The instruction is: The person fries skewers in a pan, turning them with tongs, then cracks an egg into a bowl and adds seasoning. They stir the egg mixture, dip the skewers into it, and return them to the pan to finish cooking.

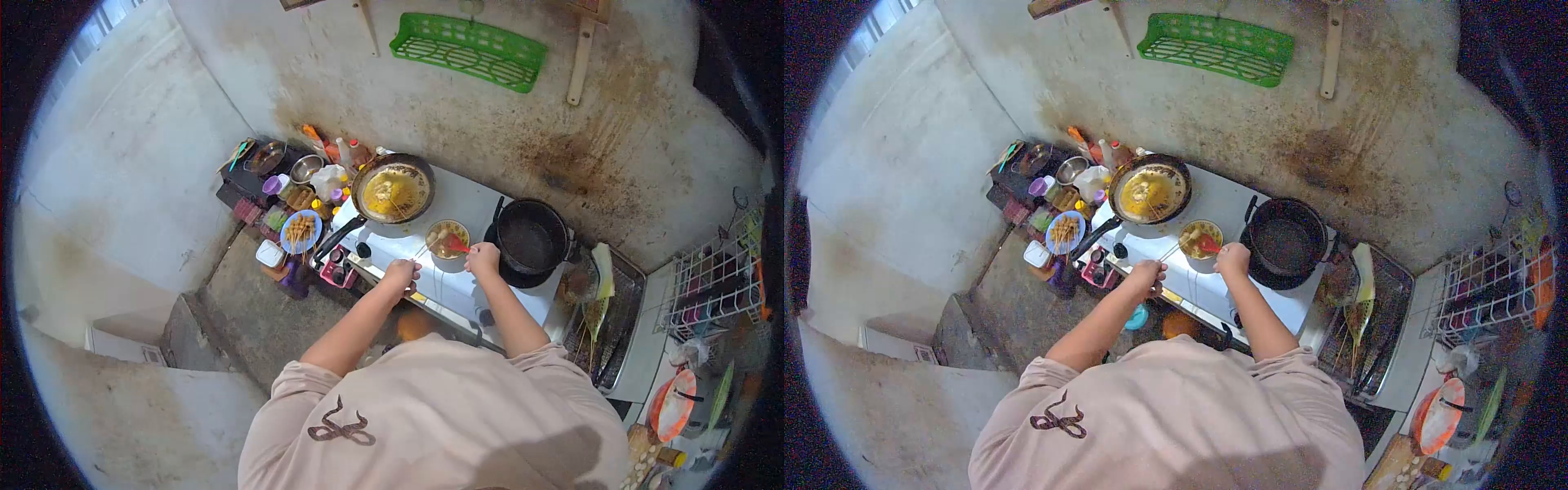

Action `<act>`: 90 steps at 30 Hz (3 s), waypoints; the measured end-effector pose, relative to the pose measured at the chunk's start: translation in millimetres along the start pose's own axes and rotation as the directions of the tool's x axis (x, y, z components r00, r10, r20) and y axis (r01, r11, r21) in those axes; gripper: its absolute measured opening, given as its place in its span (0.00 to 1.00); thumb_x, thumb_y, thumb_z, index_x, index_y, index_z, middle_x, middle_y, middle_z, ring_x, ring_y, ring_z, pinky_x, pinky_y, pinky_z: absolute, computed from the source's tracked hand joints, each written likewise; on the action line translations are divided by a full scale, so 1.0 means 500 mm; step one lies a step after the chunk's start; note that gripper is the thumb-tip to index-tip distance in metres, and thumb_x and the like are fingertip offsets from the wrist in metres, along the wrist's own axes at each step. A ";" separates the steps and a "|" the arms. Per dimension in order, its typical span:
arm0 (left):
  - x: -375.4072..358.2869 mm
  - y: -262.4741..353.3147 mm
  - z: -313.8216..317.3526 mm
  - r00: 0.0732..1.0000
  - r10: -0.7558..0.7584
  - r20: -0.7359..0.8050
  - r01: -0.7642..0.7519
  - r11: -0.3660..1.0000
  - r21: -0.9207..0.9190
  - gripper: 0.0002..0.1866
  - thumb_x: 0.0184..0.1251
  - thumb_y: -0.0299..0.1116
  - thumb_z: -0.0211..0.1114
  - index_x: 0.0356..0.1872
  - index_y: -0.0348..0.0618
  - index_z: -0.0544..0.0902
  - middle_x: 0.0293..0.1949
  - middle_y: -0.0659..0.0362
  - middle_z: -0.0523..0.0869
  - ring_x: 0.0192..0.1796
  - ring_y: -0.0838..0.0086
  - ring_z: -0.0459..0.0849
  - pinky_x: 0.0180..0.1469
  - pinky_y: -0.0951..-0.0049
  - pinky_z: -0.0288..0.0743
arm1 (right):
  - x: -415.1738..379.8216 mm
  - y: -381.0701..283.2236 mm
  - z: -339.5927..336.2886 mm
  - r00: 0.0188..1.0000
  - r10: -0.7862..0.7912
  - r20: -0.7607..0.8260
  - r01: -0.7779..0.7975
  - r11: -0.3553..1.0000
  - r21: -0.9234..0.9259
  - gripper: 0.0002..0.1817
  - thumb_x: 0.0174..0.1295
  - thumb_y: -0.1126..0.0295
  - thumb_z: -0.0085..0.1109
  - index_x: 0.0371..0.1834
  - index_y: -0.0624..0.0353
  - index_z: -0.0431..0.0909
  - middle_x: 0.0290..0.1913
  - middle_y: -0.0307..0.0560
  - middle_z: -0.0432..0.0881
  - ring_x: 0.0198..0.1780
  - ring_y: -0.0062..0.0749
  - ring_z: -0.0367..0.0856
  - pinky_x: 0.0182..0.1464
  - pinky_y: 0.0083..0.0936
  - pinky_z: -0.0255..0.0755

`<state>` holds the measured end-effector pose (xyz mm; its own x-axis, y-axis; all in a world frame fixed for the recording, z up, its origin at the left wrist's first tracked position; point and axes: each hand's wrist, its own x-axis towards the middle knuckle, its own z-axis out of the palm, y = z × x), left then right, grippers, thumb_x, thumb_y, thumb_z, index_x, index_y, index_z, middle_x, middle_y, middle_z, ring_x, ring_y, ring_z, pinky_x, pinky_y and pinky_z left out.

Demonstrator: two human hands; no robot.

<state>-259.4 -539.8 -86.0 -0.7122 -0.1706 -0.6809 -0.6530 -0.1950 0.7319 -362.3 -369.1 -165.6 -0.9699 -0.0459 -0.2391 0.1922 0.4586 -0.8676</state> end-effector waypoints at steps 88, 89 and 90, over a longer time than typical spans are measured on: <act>0.039 -0.001 -0.087 0.741 0.650 0.169 -0.609 0.543 0.579 0.17 0.60 0.36 0.41 0.22 0.38 0.75 0.21 0.50 0.76 0.28 0.59 0.75 0.33 0.64 0.66 | -0.100 -0.039 0.035 0.883 -0.447 0.143 0.389 0.525 -0.757 0.08 0.49 0.77 0.43 0.31 0.67 0.71 0.25 0.56 0.73 0.29 0.43 0.76 0.31 0.33 0.71; 0.043 0.004 -0.085 0.708 0.686 0.170 -0.642 0.525 0.559 0.17 0.60 0.36 0.41 0.22 0.38 0.75 0.18 0.52 0.75 0.24 0.63 0.75 0.30 0.66 0.66 | -0.102 -0.036 0.037 0.882 -0.456 0.121 0.385 0.548 -0.743 0.08 0.48 0.77 0.44 0.29 0.67 0.72 0.24 0.56 0.74 0.29 0.44 0.76 0.31 0.34 0.71; 0.046 0.010 -0.082 0.674 0.718 0.171 -0.675 0.505 0.538 0.17 0.61 0.36 0.41 0.22 0.38 0.74 0.14 0.54 0.74 0.19 0.68 0.74 0.26 0.68 0.66 | -0.094 -0.027 0.044 0.888 -0.455 0.066 0.364 0.606 -0.707 0.07 0.47 0.78 0.44 0.27 0.68 0.72 0.23 0.57 0.74 0.27 0.45 0.76 0.30 0.35 0.71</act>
<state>-268.5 -584.4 -99.5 -0.9934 -0.0902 0.0714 0.0119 0.5363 0.8439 -316.0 -392.8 -152.4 -0.9387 -0.3085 0.1539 -0.3420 0.8891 -0.3043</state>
